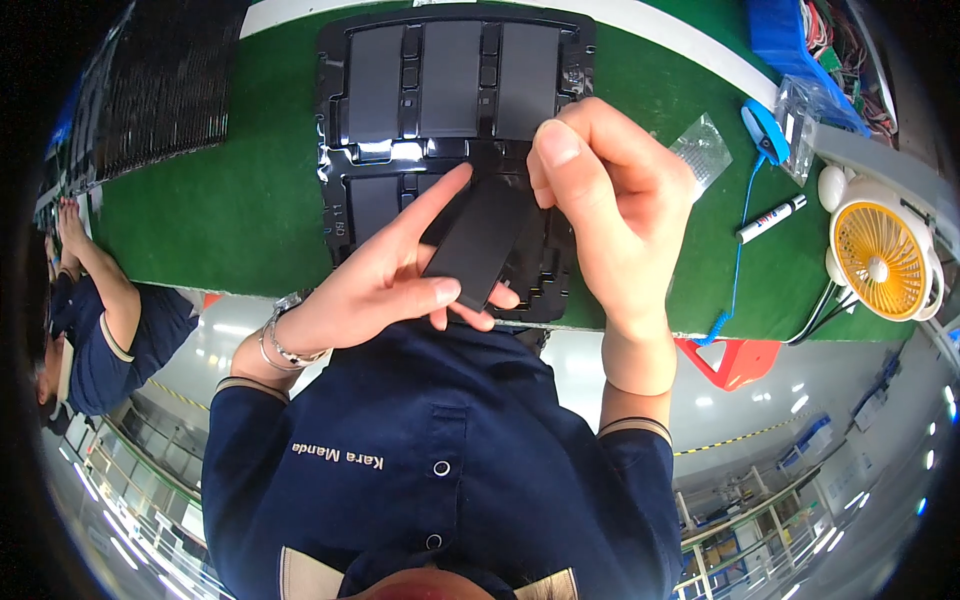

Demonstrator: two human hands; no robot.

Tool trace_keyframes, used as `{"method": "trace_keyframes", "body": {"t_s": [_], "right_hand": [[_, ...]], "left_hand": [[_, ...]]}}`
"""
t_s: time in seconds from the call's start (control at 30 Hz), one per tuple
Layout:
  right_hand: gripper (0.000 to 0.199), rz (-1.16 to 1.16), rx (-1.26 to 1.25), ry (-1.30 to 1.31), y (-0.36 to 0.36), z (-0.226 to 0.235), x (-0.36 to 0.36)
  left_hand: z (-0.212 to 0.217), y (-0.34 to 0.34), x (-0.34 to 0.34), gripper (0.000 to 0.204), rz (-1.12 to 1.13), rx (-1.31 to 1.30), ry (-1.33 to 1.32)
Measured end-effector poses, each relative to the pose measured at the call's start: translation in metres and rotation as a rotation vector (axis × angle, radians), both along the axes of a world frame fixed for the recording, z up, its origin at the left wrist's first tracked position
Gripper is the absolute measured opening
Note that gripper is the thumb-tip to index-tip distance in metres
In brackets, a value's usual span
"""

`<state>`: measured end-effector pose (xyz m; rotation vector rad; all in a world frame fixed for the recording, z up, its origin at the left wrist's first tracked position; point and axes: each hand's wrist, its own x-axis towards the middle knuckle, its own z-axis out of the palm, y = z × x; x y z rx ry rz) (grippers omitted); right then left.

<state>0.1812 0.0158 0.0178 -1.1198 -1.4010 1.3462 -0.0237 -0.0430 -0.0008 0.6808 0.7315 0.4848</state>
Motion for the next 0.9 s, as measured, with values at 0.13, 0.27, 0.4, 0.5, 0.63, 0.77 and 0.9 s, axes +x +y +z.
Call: {"method": "trace_keyframes", "body": {"t_s": [0.13, 0.27, 0.4, 0.5, 0.63, 0.77, 0.9], "right_hand": [[0.022, 0.049, 0.012, 0.041, -0.004, -0.001, -0.005], [0.021, 0.101, -0.038, -0.024, -0.007, -0.002, -0.011], [0.018, 0.143, -0.071, -0.116, -0.010, -0.006, -0.020], [0.017, 0.154, -0.078, -0.137, -0.013, -0.014, -0.025], [0.017, 0.180, -0.009, -0.216, -0.014, -0.018, -0.030], [0.017, 0.174, -0.029, -0.190, -0.014, -0.018, -0.033], [0.018, 0.161, -0.043, -0.171, -0.015, -0.019, -0.033]], "left_hand": [[0.012, 0.003, -0.013, 0.074, 0.093, -0.039, -0.017], [0.012, 0.016, -0.028, 0.035, 0.224, -0.027, 0.032], [0.010, 0.022, -0.027, 0.031, 0.268, 0.074, 0.090], [0.006, 0.021, -0.023, 0.028, 0.358, 0.262, 0.155], [0.003, 0.021, -0.021, 0.027, 0.321, 0.431, 0.234], [0.005, 0.021, -0.018, 0.025, 0.294, 0.477, 0.278], [0.004, 0.021, -0.018, 0.024, 0.292, 0.484, 0.302]]}}
